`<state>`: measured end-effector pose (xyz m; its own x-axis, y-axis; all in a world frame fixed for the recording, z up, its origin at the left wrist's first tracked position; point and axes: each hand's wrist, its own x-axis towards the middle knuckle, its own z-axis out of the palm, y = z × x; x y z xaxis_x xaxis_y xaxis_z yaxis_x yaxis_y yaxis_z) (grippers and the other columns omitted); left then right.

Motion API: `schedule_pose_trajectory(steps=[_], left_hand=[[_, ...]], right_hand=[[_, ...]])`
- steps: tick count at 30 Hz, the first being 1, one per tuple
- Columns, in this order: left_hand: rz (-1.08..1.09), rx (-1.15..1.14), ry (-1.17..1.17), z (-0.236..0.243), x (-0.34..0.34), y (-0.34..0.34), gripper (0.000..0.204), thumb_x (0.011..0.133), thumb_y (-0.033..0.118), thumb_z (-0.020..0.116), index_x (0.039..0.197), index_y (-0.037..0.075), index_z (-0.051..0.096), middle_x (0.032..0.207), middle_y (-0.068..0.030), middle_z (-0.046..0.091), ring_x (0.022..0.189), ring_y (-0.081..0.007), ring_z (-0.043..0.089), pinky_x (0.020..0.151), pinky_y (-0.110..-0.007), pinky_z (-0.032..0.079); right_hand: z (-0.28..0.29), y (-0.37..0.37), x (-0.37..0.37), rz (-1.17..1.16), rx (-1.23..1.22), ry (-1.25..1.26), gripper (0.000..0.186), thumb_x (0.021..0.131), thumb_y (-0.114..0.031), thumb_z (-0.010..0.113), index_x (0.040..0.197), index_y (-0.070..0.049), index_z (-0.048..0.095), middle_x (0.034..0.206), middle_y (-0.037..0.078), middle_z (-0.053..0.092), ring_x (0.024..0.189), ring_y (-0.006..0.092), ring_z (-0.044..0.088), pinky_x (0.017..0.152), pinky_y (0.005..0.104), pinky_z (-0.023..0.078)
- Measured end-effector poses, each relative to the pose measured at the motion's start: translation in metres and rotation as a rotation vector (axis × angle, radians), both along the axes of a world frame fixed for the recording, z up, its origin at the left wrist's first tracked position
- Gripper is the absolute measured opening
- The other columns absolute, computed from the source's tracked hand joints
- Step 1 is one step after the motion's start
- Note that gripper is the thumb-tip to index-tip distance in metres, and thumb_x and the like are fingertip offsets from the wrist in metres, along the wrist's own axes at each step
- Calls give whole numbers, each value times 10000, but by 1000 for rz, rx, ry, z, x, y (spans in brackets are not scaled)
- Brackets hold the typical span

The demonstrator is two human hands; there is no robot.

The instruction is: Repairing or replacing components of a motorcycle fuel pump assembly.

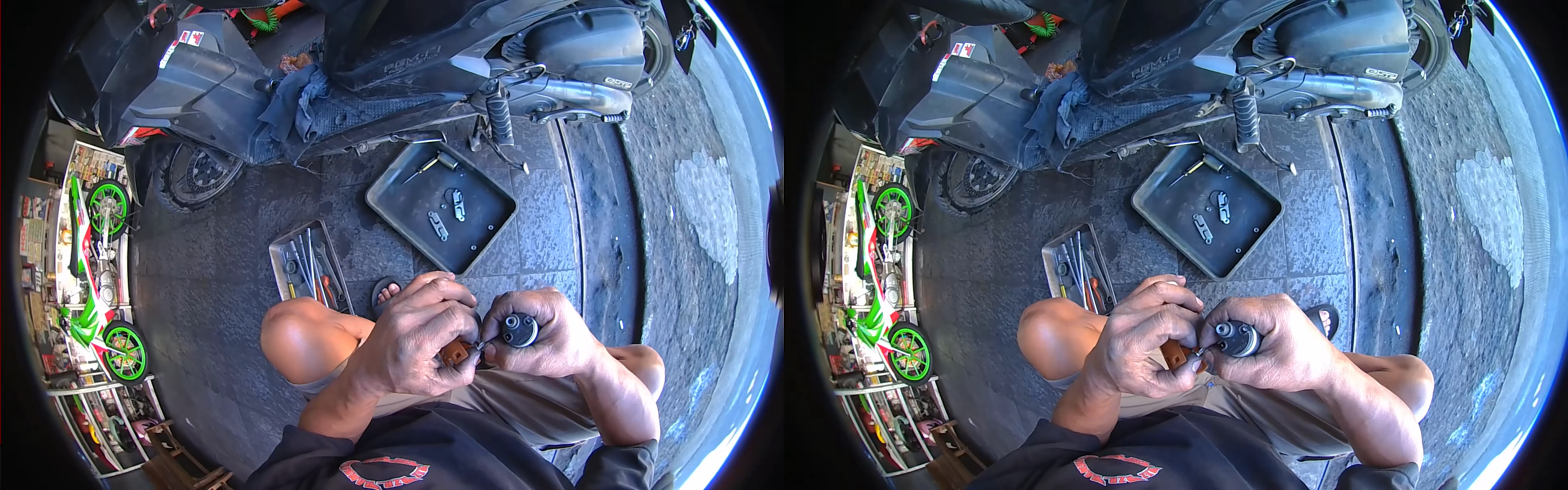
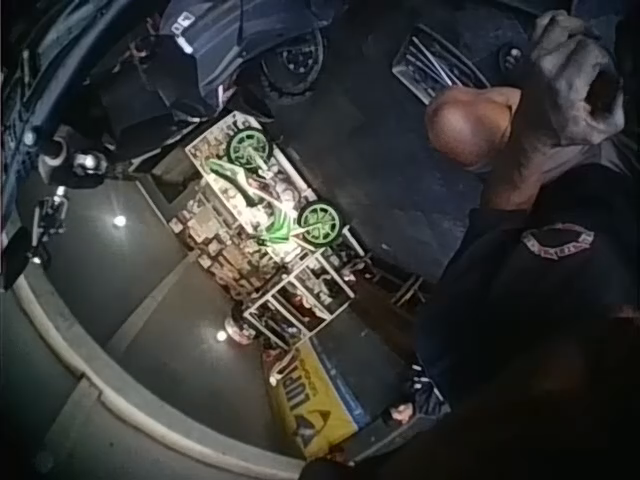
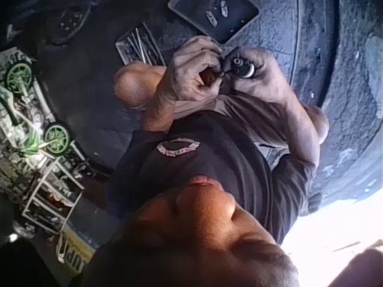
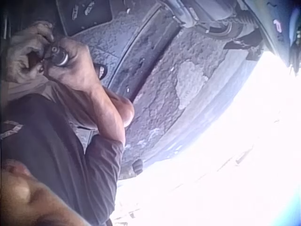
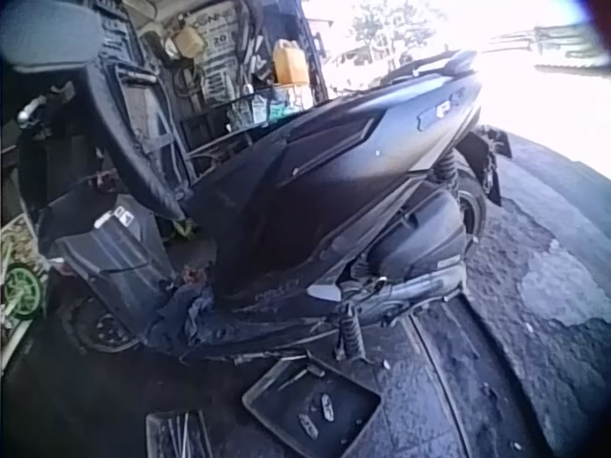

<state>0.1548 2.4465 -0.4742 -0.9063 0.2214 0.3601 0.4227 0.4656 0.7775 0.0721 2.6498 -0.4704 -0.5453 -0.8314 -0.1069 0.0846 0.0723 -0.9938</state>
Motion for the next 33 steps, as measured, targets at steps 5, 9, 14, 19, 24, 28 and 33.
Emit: schedule_pose_trajectory(steps=[5,9,14,19,24,28,33], left_hand=[[-2,-34,97,2,-4,0,201,629,115,774,774,66,642,784,-53,692,883,-258,676,941,-539,482],[8,-72,127,2,-3,1,184,628,112,781,759,86,655,796,-40,706,867,-239,668,956,-549,467],[9,-73,125,5,-4,1,164,631,104,766,759,99,664,804,-21,708,865,-225,655,961,-554,458],[23,-57,129,3,-2,-2,160,630,93,759,762,99,668,809,-23,709,868,-226,655,961,-554,457],[32,2,109,2,-2,-5,167,625,79,757,766,96,668,813,-28,711,867,-231,659,966,-550,456],[31,49,79,-1,-1,-9,161,641,73,758,768,96,662,824,-31,721,876,-235,666,977,-547,452],[50,-27,116,-3,2,-10,178,653,73,771,779,90,647,825,-40,729,885,-238,667,987,-551,449]], right_hand=[[0,-1,-1,-40,-3,-42,142,706,-25,789,818,-43,704,773,57,711,704,147,679,631,291,520],[0,4,-4,36,19,38,314,753,-46,744,1021,-23,582,862,102,687,803,185,691,716,319,533],[-2,14,-10,65,-5,49,412,727,-29,690,1076,-8,471,971,85,578,848,130,570,750,280,490],[-4,17,-14,123,30,71,481,735,-48,703,1148,6,464,1018,173,632,950,266,674,808,353,519],[-13,14,-9,47,-1,47,495,735,-48,730,1167,-9,491,1041,144,636,954,280,674,830,366,530],[-14,12,-12,-22,11,161,472,716,-52,765,1128,-24,537,1035,136,647,961,273,676,833,374,534],[-7,7,-12,-57,71,184,425,688,-51,788,1060,-36,582,1006,119,662,942,276,683,827,365,532]])
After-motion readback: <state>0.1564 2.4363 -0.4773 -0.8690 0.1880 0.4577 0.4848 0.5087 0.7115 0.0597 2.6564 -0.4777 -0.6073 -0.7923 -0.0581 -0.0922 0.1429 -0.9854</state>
